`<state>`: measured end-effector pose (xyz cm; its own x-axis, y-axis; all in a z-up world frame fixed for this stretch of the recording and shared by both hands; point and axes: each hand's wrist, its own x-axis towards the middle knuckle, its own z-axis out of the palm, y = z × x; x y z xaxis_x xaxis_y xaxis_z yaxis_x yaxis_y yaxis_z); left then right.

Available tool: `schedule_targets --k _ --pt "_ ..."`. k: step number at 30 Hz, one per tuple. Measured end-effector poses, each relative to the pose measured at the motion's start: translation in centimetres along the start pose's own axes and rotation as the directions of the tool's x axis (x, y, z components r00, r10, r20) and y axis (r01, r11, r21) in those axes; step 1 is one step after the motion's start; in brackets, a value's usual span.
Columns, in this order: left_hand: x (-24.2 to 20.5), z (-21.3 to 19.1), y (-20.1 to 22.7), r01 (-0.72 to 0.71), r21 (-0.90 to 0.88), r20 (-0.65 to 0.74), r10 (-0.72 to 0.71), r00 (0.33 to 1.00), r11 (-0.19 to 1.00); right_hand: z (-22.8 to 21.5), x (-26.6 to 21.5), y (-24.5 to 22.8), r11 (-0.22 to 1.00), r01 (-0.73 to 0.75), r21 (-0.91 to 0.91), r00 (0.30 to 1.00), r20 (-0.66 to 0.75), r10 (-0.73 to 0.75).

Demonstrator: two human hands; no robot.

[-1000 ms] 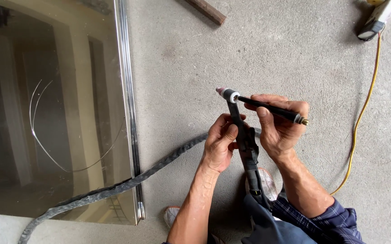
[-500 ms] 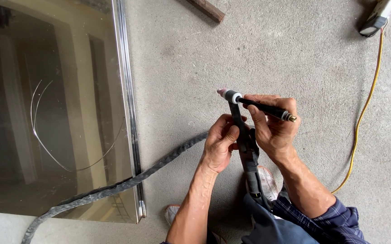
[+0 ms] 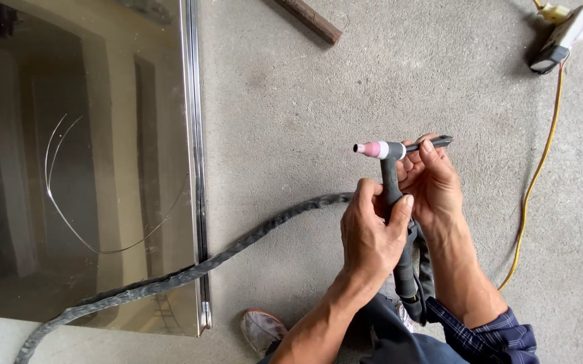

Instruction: The person kneels on a concrete floor and TIG-welds the edge of a stainless steel sheet, holding the torch in one hand while feeding filler wire with the other. They tap the weld with a hammer, reposition the sheet, and continue welding along the edge.

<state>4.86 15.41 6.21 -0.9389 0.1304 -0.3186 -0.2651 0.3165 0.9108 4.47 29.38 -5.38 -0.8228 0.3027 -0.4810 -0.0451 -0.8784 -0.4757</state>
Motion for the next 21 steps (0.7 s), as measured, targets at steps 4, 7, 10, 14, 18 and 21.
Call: schedule_targets --k 4,7,10,14,18,21 --pt "-0.2 0.4 -0.4 -0.034 0.11 -0.032 0.038 0.999 0.993 1.2 0.3 -1.2 0.998 -0.032 0.054 0.999 -0.024 0.033" --pt "0.5 0.8 -1.9 -0.012 0.209 -0.07 0.027 0.997 0.978 1.0 0.9 -1.8 0.998 -0.052 -0.029 0.997 -0.053 0.05" --pt "1.2 1.3 -2.5 -0.023 0.389 -0.053 0.048 0.997 0.921 1.5 0.3 0.1 0.963 -0.209 -0.17 0.977 -0.067 0.2" --pt "1.1 1.2 -1.4 -0.012 0.405 0.001 0.012 1.0 0.914 3.2 0.4 0.5 0.946 -0.244 -0.214 0.966 0.034 0.256" --pt "2.5 0.0 -5.6 0.186 0.206 -0.056 -0.179 0.982 0.961 0.1 1.6 -0.7 0.737 0.008 -0.676 0.997 -0.054 -0.06" --pt "4.0 -3.1 -7.7 0.282 0.078 -0.118 -0.272 0.955 0.956 -3.3 2.6 -2.1 0.463 0.073 -0.883 0.976 -0.033 -0.217"
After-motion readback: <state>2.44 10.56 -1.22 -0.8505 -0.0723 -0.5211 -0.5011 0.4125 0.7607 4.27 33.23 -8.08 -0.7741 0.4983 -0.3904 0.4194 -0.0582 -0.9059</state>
